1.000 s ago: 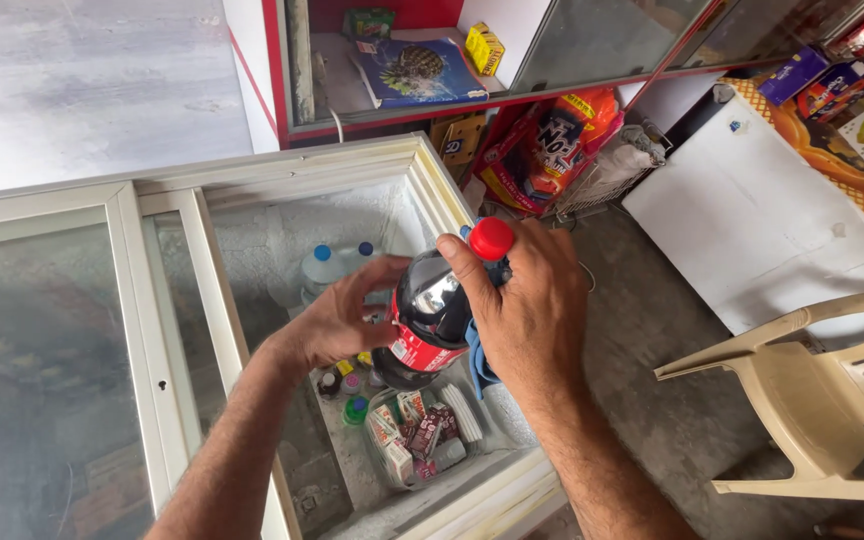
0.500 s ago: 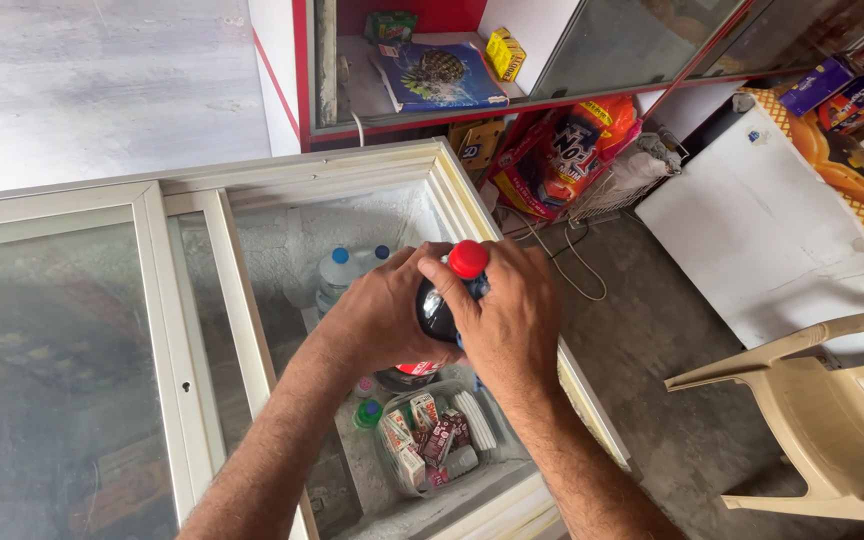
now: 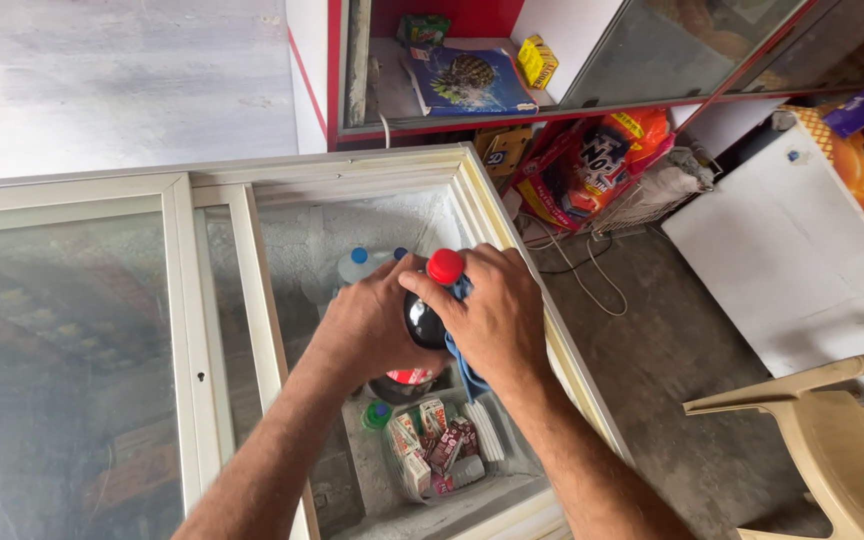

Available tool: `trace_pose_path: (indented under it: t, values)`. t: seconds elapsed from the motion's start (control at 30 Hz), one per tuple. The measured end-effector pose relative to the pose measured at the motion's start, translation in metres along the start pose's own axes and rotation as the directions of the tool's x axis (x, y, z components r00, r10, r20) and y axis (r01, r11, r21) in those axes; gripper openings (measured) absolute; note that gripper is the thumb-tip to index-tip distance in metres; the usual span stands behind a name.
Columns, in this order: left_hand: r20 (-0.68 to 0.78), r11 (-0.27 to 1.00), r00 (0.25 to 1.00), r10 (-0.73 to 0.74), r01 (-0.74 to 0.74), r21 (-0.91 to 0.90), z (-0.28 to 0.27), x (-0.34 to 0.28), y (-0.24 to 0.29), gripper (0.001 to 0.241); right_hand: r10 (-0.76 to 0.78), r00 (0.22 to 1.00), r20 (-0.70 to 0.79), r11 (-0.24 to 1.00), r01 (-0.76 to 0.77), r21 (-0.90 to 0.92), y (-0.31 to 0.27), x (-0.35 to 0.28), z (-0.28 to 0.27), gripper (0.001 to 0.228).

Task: Wiping beverage bottles with a cloth and placing them into a glass-top freezer.

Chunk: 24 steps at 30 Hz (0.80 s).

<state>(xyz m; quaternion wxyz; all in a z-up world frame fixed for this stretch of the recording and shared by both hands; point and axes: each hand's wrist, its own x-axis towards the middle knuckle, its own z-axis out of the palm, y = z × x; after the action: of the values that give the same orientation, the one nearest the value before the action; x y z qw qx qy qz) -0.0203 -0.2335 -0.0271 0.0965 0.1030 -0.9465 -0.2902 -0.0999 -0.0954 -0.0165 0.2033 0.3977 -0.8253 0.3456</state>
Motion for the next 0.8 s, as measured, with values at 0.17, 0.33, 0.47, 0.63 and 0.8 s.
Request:
trace_pose_path:
  t: [0.17, 0.33, 0.47, 0.63, 0.8]
  values:
    - [-0.025, 0.993, 0.996, -0.087, 0.089, 0.072, -0.006, 0.016, -0.010, 0.090, -0.062, 0.993, 0.097, 0.997, 0.058, 0.040, 0.011, 0.026, 0.020, 0.051]
    - [-0.096, 0.976, 0.990, -0.108, 0.124, 0.179, -0.010, 0.032, -0.027, 0.092, -0.085, 0.974, 0.209, 0.994, 0.069, 0.082, 0.023, 0.049, 0.042, 0.053]
    - [-0.161, 0.959, 0.980, -0.119, 0.156, 0.236, -0.013, 0.046, -0.049, 0.098, -0.249, 0.965, 0.087, 0.968, 0.246, 0.045, 0.022, 0.072, 0.057, 0.053]
    - [-0.210, 0.941, 0.964, -0.162, 0.215, 0.261, -0.018, 0.065, -0.070, 0.095, -0.251, 0.947, 0.202, 0.959, 0.216, 0.181, 0.024, 0.097, 0.081, 0.043]
    - [-0.263, 0.946, 0.942, -0.210, 0.263, 0.188, -0.018, 0.080, -0.095, 0.091, -0.238, 0.934, 0.266, 0.947, 0.162, 0.277, 0.024, 0.111, 0.108, 0.040]
